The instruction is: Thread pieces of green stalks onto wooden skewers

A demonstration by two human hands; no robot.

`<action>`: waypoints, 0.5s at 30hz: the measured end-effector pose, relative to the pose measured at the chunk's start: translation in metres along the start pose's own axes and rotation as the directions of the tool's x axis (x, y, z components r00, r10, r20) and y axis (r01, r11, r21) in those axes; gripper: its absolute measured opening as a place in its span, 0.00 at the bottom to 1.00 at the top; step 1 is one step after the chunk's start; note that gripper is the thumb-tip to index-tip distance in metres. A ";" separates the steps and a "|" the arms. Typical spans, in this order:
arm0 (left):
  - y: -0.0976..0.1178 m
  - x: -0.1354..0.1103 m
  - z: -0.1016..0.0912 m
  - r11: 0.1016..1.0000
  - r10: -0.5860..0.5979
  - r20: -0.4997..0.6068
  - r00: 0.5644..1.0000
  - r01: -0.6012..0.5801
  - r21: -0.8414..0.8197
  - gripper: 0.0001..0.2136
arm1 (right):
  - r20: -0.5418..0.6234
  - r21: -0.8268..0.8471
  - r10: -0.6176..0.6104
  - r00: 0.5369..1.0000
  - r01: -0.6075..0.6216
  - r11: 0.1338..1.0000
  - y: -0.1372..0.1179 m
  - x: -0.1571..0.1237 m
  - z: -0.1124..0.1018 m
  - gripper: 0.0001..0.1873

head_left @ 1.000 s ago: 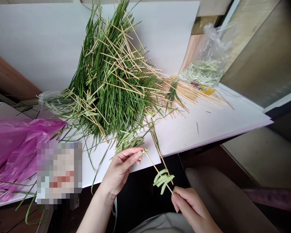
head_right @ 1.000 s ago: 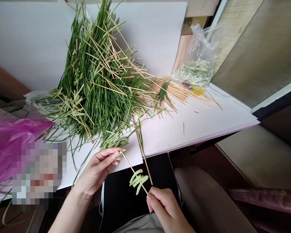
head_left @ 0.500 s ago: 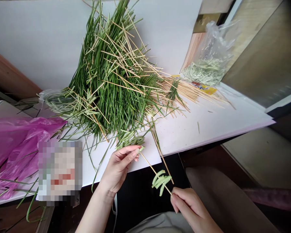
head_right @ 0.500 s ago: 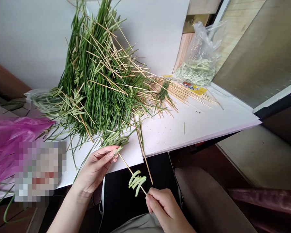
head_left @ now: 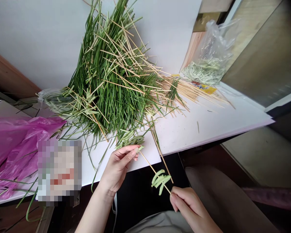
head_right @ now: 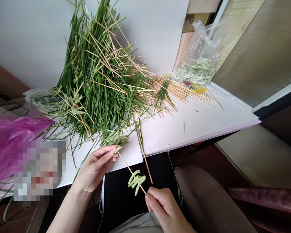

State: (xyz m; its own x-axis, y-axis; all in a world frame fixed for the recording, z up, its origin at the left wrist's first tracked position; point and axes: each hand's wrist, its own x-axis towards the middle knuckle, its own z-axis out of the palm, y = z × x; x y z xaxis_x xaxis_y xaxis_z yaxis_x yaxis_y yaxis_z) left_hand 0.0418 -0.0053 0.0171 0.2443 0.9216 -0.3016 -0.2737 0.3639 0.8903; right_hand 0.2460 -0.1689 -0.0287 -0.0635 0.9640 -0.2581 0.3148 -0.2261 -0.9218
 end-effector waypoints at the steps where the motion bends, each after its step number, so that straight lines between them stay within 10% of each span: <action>1: 0.000 0.000 0.000 1.000 0.005 -0.001 1.000 -0.005 0.003 0.14 | -0.003 0.005 -0.002 1.000 0.002 1.000 -0.001 0.000 0.000 0.30; 15: -0.002 -0.003 0.000 0.992 0.099 0.013 0.995 -0.100 0.080 0.13 | -0.024 0.016 0.045 0.999 -0.044 0.999 -0.002 -0.002 -0.001 0.28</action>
State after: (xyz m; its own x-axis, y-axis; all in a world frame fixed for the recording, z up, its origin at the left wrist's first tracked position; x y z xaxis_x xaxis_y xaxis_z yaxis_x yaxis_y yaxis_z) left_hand 0.0422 -0.0088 0.0162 0.2282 0.9514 -0.2070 -0.2214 0.2577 0.9405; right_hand 0.2465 -0.1699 -0.0260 -0.0269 0.9560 -0.2921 0.3018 -0.2708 -0.9141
